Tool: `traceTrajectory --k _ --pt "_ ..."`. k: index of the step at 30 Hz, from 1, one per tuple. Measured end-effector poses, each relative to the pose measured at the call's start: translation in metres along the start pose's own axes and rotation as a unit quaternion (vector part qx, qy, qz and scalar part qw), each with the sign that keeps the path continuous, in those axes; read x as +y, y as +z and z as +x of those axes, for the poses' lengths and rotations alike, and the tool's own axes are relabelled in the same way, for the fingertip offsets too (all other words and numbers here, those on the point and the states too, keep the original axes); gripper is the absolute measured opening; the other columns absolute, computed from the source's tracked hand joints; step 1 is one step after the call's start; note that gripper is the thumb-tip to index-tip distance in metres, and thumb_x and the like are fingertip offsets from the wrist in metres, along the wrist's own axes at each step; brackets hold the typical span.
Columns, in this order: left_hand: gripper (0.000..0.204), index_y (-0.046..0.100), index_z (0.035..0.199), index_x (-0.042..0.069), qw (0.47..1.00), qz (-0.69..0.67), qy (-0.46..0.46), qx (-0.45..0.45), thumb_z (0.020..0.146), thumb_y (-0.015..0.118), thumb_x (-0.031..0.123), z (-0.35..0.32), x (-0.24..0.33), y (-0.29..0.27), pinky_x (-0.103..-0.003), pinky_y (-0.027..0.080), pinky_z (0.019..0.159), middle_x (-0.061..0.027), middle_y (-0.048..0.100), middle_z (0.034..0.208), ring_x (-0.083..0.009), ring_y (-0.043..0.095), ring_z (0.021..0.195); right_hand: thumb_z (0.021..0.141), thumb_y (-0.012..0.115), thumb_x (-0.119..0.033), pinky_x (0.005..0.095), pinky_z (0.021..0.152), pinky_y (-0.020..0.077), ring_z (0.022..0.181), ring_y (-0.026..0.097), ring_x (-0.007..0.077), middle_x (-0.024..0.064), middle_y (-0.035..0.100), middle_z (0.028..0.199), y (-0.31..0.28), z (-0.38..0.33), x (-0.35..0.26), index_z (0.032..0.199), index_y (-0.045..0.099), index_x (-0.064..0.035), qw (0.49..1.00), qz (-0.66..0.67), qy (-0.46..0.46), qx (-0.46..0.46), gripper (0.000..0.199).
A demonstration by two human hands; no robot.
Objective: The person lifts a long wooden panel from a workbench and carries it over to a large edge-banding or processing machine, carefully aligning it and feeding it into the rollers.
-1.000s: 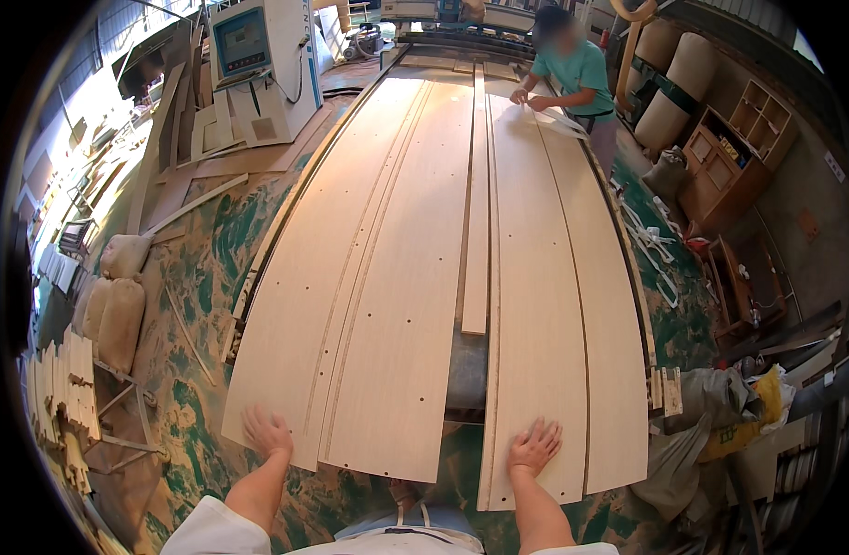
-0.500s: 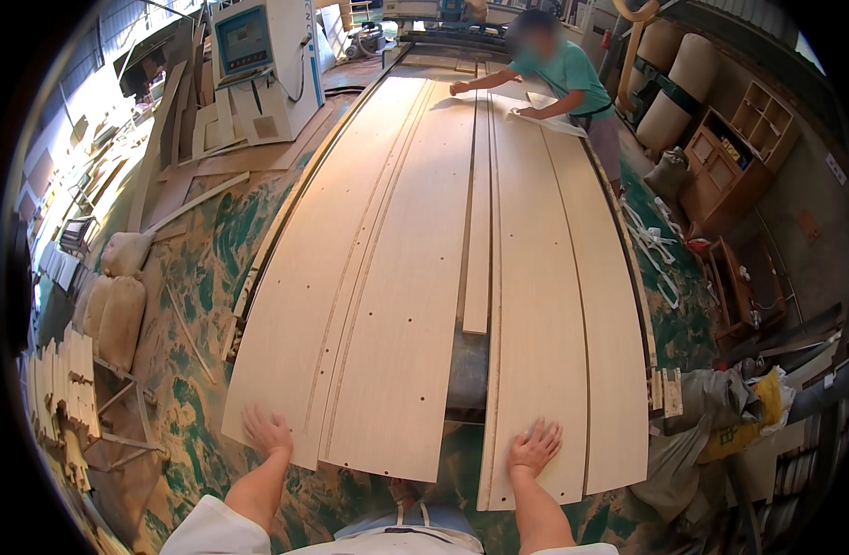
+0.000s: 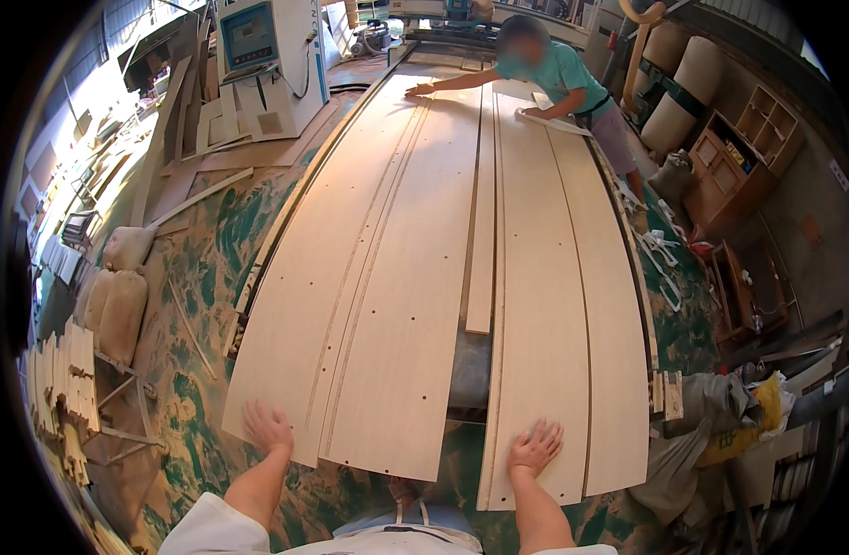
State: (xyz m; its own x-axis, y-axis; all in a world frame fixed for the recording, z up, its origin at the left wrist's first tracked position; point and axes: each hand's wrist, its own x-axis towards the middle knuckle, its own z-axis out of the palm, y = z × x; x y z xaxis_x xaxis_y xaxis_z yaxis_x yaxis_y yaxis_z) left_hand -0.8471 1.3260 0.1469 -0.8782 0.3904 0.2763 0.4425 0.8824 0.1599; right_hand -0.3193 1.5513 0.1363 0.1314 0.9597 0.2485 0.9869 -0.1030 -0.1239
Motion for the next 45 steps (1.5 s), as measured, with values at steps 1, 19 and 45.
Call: traceTrajectory --k 1,19,45 --pt "0.054 0.052 0.139 0.003 1.000 0.000 0.002 0.003 0.092 0.057 0.029 0.000 0.000 0.000 -0.052 0.021 0.124 -0.0185 0.041 0.156 -0.0356 0.029 0.150 0.093 0.054 -0.031 0.0571 0.123 0.0216 0.150 0.029 0.0393 0.0213 0.037 0.156 0.000 0.000 0.000 0.147 0.050 -0.0133 1.000 0.000 -0.001 0.000 0.057" --pt "0.056 0.051 0.141 0.004 1.000 0.004 0.013 0.015 0.091 0.058 0.029 -0.001 -0.002 0.003 -0.053 0.022 0.124 -0.0173 0.043 0.155 -0.0348 0.031 0.150 0.092 0.055 -0.030 0.0582 0.122 0.0226 0.150 0.029 0.0382 0.0207 0.038 0.156 0.000 -0.001 0.001 0.145 0.052 -0.0125 1.000 0.007 0.004 0.001 0.056" --pt "0.055 0.057 0.135 0.001 0.997 -0.061 0.034 0.039 0.090 0.061 0.033 -0.004 -0.035 0.006 -0.052 0.023 0.122 -0.0190 0.045 0.154 -0.0345 0.032 0.149 0.097 0.061 -0.025 0.0457 0.109 0.0432 0.128 0.055 0.0392 0.0224 0.059 0.137 -0.076 -0.079 -0.109 0.137 0.057 -0.0009 0.903 0.383 -0.103 -0.165 0.047"
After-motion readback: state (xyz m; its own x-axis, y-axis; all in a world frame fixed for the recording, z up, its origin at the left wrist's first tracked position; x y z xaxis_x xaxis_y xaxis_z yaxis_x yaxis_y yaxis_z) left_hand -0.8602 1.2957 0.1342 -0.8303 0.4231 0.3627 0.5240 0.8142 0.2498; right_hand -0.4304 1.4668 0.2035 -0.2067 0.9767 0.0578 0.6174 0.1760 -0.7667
